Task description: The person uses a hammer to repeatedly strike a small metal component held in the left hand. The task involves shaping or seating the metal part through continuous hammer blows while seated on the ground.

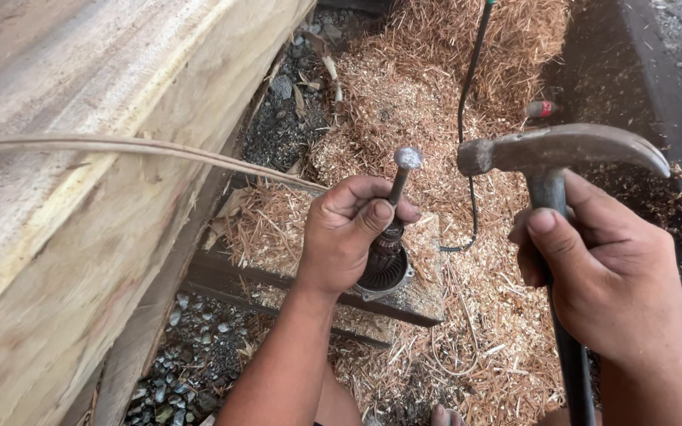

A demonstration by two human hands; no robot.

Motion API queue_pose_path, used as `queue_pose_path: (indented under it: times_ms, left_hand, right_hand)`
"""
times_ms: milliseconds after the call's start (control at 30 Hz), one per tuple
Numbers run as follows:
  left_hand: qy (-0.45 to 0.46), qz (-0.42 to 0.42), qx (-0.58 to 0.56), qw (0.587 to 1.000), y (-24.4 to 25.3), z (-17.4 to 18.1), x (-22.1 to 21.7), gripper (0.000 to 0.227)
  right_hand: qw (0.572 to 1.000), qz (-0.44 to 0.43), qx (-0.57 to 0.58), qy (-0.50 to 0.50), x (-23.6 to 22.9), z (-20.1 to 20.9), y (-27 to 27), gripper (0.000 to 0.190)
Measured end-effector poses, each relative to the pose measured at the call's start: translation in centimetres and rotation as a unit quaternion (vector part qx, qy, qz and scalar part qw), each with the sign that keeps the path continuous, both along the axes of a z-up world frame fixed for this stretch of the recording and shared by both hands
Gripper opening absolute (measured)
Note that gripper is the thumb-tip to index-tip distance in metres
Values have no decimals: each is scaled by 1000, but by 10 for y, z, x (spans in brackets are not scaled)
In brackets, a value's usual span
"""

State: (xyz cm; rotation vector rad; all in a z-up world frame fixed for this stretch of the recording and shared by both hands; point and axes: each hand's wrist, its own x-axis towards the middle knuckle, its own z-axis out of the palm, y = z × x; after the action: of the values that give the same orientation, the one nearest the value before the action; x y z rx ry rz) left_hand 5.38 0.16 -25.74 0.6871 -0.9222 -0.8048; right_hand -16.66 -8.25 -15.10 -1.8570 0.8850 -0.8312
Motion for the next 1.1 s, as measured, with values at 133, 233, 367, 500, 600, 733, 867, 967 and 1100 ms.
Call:
queue_pose_path:
  times_ms: [133,233,367,500,600,733,867,967,1100]
  left_hand:
    - [-14,18,-1,1000,4,-2,-3,19]
    - [-2,17,10,1000,3,1,-2,20]
    - [-9,22,11,1000,3,-1,-4,19]
    - [-10,23,13,1000,3,1,-3,18]
    - [-13,24,15,1000,4,1,-3,18]
    - [-7,17,16,1000,4,1,-2,18]
    - [-18,14,15,1000,4,1,0,17]
    - [-19,11,12,1000,4,0,0,17]
    - [-12,7,18,1000,4,-1,2,17]
  right_hand:
    - [1000,-3,-20,5,-3,-2,1,26]
    - [1000,9,-20,-22,-2,-1,0,27]
    - [999,-3,-30,20,-5,-2,-1,22]
    - [1000,3,-14,-10,-5,-1,-2,22]
    - [1000,1,-4,-18,-4,-1,-1,22]
    - [1000,-4,-3,-15,-2,-1,-1,25]
    - [1000,-20,-19,14,0,-1,-1,32]
    - [1000,-8,-15,0,0,-1,-2,31]
    - [1000,6,-28,-12,1,-1,-3,31]
